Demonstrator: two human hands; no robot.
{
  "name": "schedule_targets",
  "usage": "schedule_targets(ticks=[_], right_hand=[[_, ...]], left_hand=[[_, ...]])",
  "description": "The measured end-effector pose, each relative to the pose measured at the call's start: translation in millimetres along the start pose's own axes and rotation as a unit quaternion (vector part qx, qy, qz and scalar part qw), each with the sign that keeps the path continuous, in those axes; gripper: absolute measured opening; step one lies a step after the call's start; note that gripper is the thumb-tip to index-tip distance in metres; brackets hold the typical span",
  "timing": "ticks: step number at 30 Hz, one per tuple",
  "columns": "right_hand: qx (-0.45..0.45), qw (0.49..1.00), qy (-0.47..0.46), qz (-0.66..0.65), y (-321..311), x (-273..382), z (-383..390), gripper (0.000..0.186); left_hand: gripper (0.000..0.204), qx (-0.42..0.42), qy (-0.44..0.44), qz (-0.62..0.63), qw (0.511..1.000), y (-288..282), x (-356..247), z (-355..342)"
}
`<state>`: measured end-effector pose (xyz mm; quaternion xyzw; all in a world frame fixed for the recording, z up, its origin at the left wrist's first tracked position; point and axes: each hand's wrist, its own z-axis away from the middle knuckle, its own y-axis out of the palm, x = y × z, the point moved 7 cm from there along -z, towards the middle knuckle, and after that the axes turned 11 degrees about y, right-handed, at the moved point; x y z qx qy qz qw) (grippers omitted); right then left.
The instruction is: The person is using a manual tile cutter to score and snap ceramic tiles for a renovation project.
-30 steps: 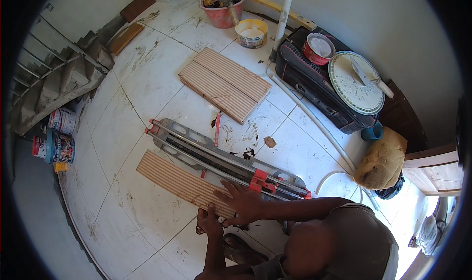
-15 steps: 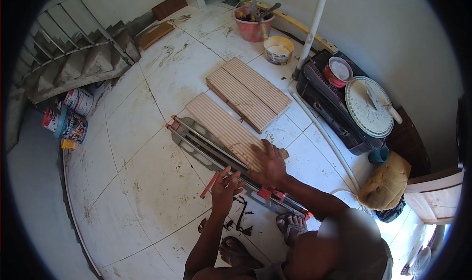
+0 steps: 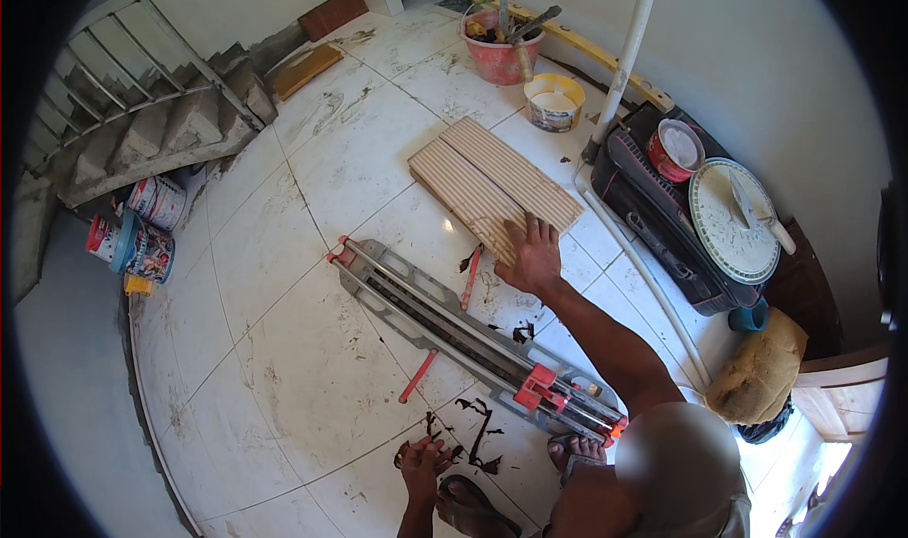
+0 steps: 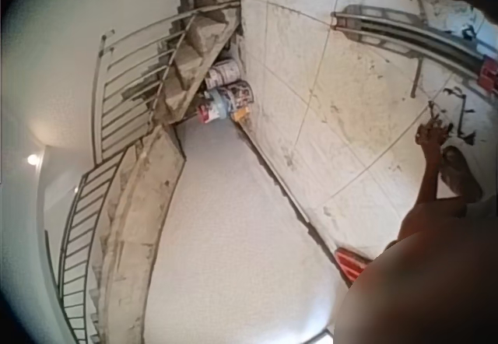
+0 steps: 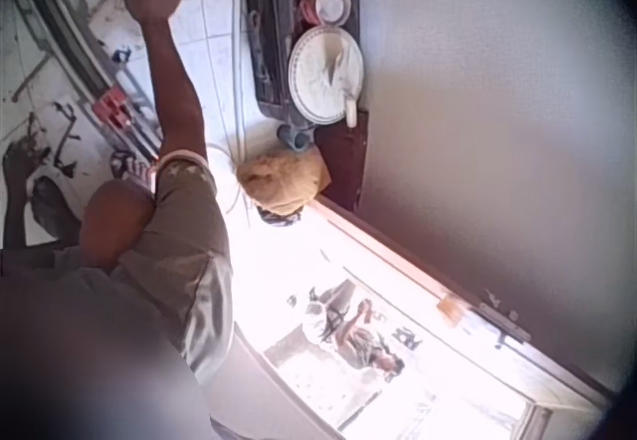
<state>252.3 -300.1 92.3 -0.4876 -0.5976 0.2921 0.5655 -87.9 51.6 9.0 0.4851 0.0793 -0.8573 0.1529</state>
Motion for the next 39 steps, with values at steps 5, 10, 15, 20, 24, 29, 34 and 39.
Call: schedule_targets(ticks=[5,10,15,20,24,29,34,39], right_hand=[[-0.013,0.999,-0.023,0.021,12,2,-14,0.073],[-0.018,1.0,0.0,-0.014,33,-17,1,0.074],[0.041,0.999,0.013,-0.006,27,-28,19,0.069],[0.051,0.987,0.0,-0.153,-65,-57,83,0.059],[-0.152,0.981,0.001,-0.124,-205,-174,155,0.037],[-0.289,0.884,0.342,0.132,-353,-418,219,0.048],[-0.145,0.795,0.515,0.287,-394,-584,268,0.072],[-0.147,0.782,0.505,0.335,-379,-614,276,0.077]], left_hand=[[0.034,0.02,-0.006,-0.02,1.0,12,4,1],[0.038,0.043,0.011,-0.026,0.999,26,-2,-9],[0.038,0.063,0.039,-0.035,0.997,40,-12,-17],[0.042,0.16,0.043,-0.172,0.971,27,-27,-20],[0.041,0.148,0.0,-0.156,0.977,3,-35,-28],[0.041,0.112,0.026,-0.247,0.962,-22,-74,-24],[0.041,0.178,0.018,-0.371,0.911,-17,-132,-54],[0.036,0.294,0.215,-0.582,0.727,-2,-186,-72]])
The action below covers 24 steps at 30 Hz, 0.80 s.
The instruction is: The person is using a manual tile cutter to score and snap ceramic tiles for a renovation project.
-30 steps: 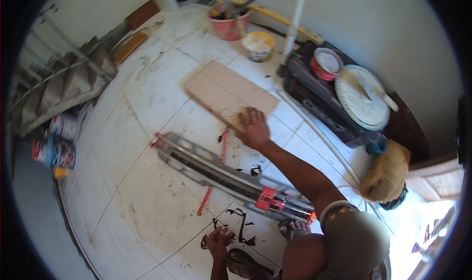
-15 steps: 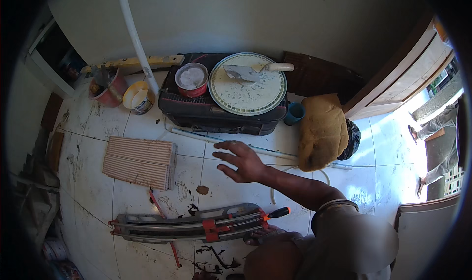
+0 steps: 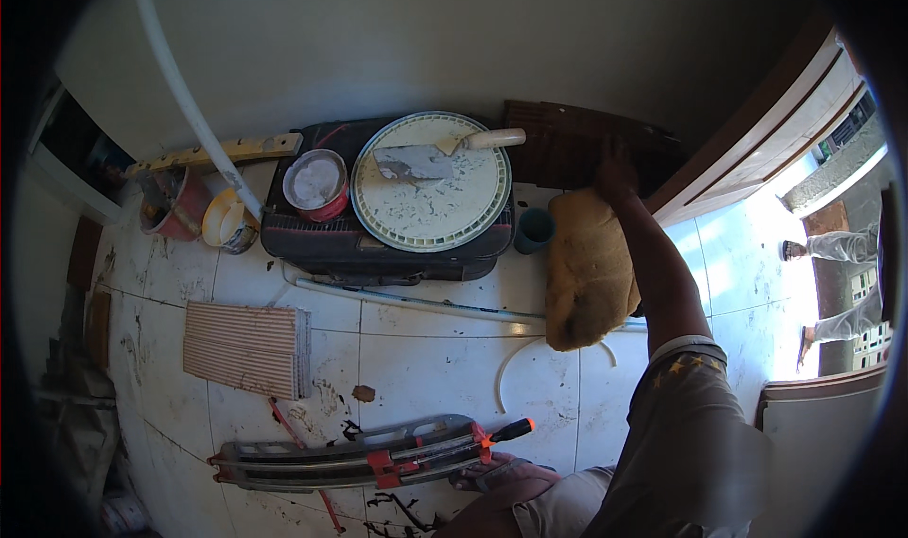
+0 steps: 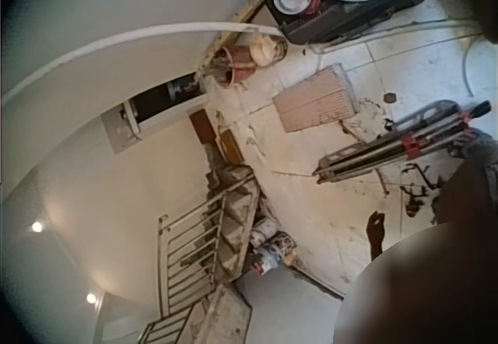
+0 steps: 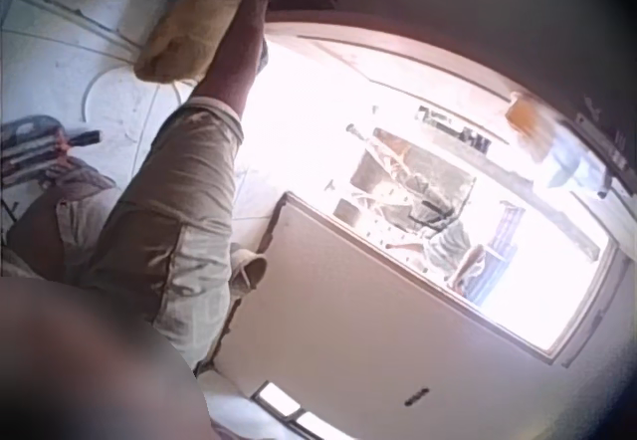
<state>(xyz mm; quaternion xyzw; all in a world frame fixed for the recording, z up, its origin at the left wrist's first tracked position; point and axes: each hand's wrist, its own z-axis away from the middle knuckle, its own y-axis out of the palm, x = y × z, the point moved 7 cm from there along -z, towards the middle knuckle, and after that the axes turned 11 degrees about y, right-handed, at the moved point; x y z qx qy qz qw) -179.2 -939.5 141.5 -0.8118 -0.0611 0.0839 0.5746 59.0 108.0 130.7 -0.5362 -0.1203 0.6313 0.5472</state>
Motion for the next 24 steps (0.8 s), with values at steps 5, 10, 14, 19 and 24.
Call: schedule_targets(ticks=[5,10,14,19,24], right_hand=[[0.029,0.997,0.023,0.072,-10,-8,4,0.056],[-0.08,0.97,-0.105,0.204,-18,-36,-28,0.023],[0.037,0.975,-0.133,0.173,19,-63,-49,0.018],[-0.043,0.95,-0.224,0.212,24,-69,-64,0.025],[0.036,0.947,-0.245,0.205,-35,-76,-112,0.024]], left_hand=[[0.03,-0.019,-0.02,-0.06,0.998,-12,11,31],[0.035,0.022,-0.09,-0.079,0.993,18,35,67],[0.034,0.06,-0.168,0.012,0.984,45,61,85],[0.039,0.016,-0.167,-0.047,0.985,35,66,100],[0.04,-0.106,-0.206,0.048,0.972,24,73,108]])
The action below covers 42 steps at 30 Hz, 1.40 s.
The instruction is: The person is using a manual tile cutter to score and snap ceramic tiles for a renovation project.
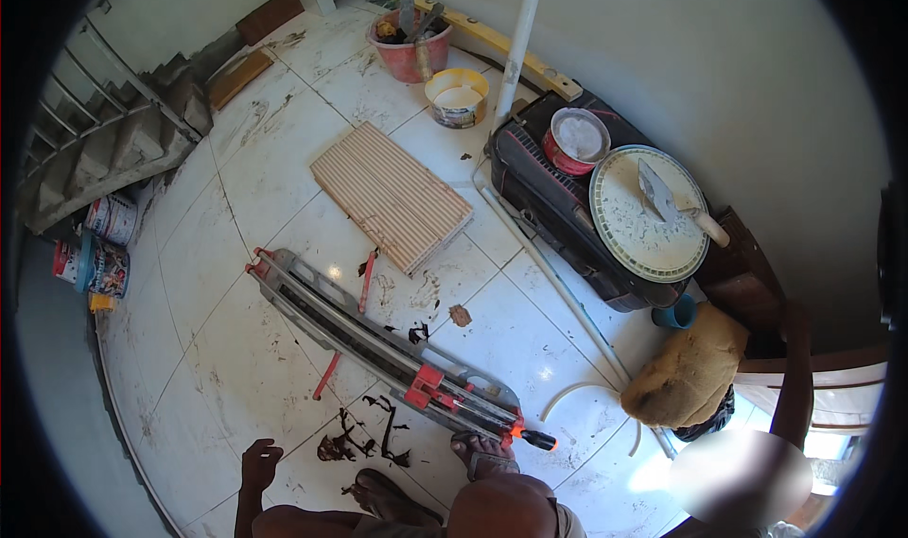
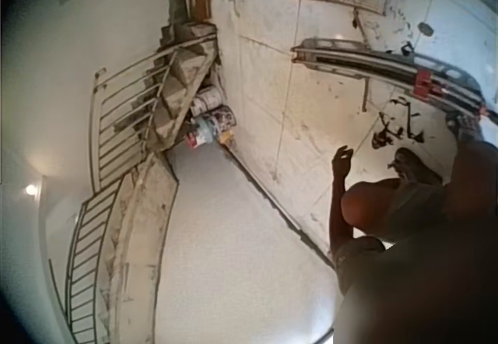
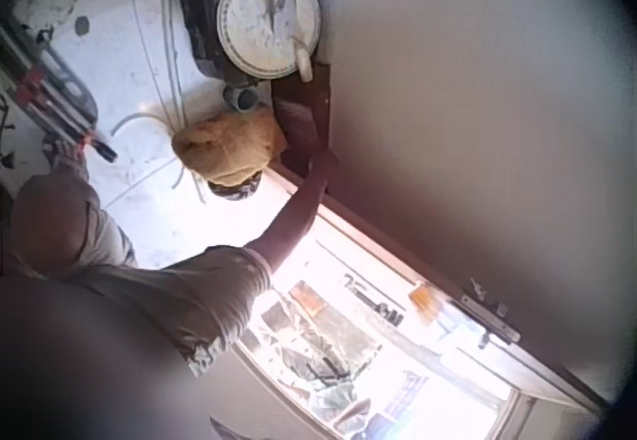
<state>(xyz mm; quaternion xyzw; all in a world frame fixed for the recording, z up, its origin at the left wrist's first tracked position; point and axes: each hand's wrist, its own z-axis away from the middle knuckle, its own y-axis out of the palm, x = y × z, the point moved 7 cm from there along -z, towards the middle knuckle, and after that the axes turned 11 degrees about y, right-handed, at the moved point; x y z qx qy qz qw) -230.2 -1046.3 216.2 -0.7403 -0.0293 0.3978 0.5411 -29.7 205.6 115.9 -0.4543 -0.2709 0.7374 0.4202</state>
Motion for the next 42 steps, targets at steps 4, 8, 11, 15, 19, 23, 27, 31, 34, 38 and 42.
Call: schedule_targets(ticks=[4,8,11,15,19,23,27,31,34,38,42], right_hand=[[0.023,0.997,0.013,0.078,-132,-17,12,0.013],[-0.037,0.998,0.003,0.048,-319,18,81,0.009],[-0.091,0.995,-0.038,-0.01,-435,72,147,0.007],[-0.245,0.942,-0.167,-0.156,-541,152,246,0.014],[-0.217,0.897,-0.344,-0.173,-589,241,314,0.031],[-0.265,0.772,-0.516,-0.26,-625,341,373,0.039],[-0.33,0.641,-0.616,-0.318,-628,437,415,0.036],[-0.395,0.529,-0.685,-0.307,-603,517,461,0.038],[-0.388,0.556,-0.634,-0.371,-588,570,475,0.051],[-0.111,0.644,-0.562,-0.507,-552,616,460,0.047],[-0.037,0.602,-0.623,-0.497,-511,618,484,0.043]], left_hand=[[0.04,0.043,-0.025,0.021,0.999,35,15,-1],[0.039,0.051,0.01,0.088,0.995,70,1,-13],[0.042,0.079,0.005,0.21,0.974,87,-29,-28],[0.043,0.141,0.058,0.357,0.922,84,-104,-58],[0.055,0.177,0.149,0.421,0.877,54,-196,-78],[0.079,0.304,0.191,0.544,0.758,47,-277,-63],[0.083,0.337,0.216,0.739,0.542,37,-305,-27],[0.066,0.133,0.143,0.842,0.503,26,-247,-24],[0.057,-0.074,0.108,0.779,0.613,25,-191,-26],[0.05,-0.209,0.093,0.742,0.63,30,-134,-20],[0.05,-0.243,0.077,0.752,0.608,41,-108,-22]])
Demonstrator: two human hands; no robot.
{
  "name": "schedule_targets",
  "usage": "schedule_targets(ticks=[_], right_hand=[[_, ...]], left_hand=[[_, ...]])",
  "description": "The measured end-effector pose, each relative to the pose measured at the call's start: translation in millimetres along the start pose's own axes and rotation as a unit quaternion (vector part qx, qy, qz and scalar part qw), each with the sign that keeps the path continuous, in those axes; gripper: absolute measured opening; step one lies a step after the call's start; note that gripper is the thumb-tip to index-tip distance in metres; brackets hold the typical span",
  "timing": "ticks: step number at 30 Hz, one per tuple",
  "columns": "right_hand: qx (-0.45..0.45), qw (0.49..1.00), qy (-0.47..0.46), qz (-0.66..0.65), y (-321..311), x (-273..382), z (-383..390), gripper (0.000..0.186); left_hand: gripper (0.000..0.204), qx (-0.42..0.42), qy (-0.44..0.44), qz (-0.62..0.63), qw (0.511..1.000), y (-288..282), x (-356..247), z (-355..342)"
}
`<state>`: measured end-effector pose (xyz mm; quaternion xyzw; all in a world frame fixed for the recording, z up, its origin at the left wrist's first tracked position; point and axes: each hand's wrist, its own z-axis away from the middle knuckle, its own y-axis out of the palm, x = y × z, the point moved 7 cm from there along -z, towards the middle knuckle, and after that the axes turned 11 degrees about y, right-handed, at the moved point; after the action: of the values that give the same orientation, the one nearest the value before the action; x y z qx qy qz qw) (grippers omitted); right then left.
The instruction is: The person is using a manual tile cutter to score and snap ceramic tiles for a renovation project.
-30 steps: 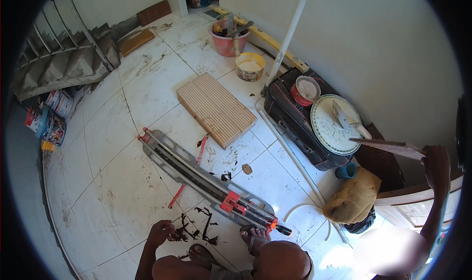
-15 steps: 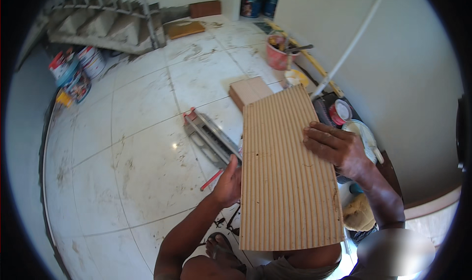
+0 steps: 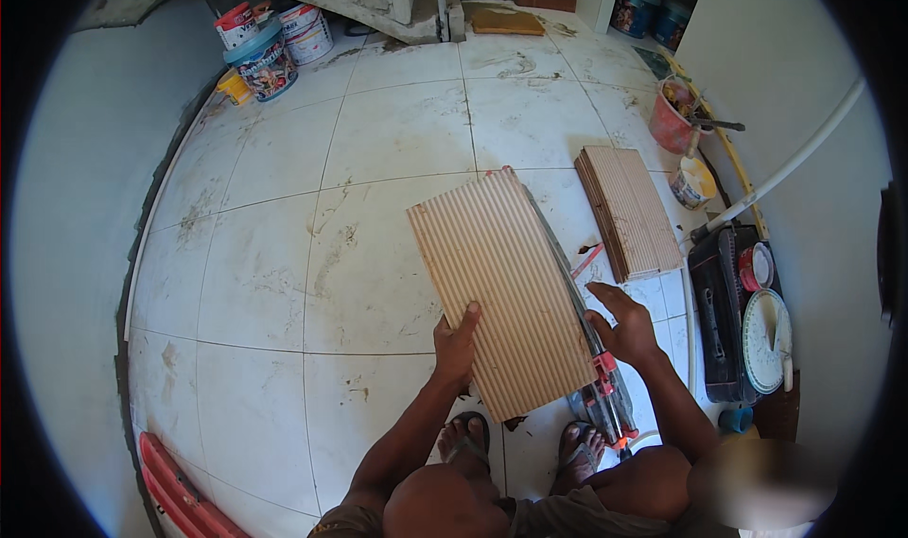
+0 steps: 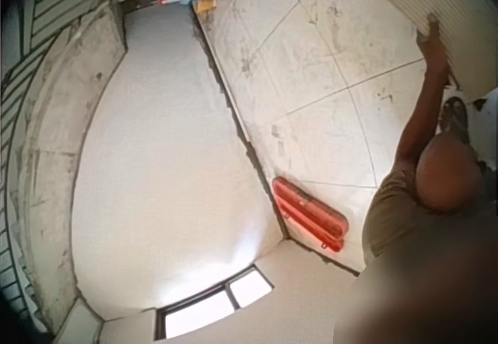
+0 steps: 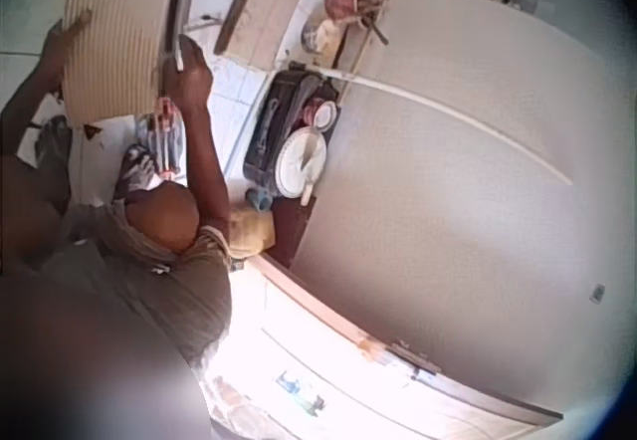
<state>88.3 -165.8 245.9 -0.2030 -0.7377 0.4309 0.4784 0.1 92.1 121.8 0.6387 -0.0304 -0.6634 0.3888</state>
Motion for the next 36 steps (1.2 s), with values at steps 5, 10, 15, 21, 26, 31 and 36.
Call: schedule_targets(ticks=[5,10,15,21,26,31,36], right_hand=[[0.022,0.998,0.046,-0.038,19,-21,28,0.04],[0.035,0.994,0.104,-0.029,9,-47,40,0.037],[-0.046,0.997,0.062,-0.015,-23,-23,23,0.037],[-0.074,0.981,-0.168,0.058,-35,94,-8,0.057],[0.074,0.963,-0.18,0.189,-22,116,-35,0.062],[0.193,0.98,-0.014,0.05,10,75,-23,0.056],[0.123,0.969,0.172,-0.124,51,24,-1,0.062]], left_hand=[[0.052,-0.034,-0.017,-0.064,0.997,-19,13,0],[0.054,-0.023,0.007,-0.095,0.995,-27,14,-1],[0.051,0.049,0.058,-0.204,0.976,-16,-28,-4],[0.038,0.266,0.035,-0.405,0.874,67,-92,2],[0.04,0.413,0.056,-0.66,0.626,127,-124,9],[0.043,0.476,0.097,-0.751,0.447,151,-144,0],[0.042,0.181,0.51,-0.587,0.602,101,-173,43]])
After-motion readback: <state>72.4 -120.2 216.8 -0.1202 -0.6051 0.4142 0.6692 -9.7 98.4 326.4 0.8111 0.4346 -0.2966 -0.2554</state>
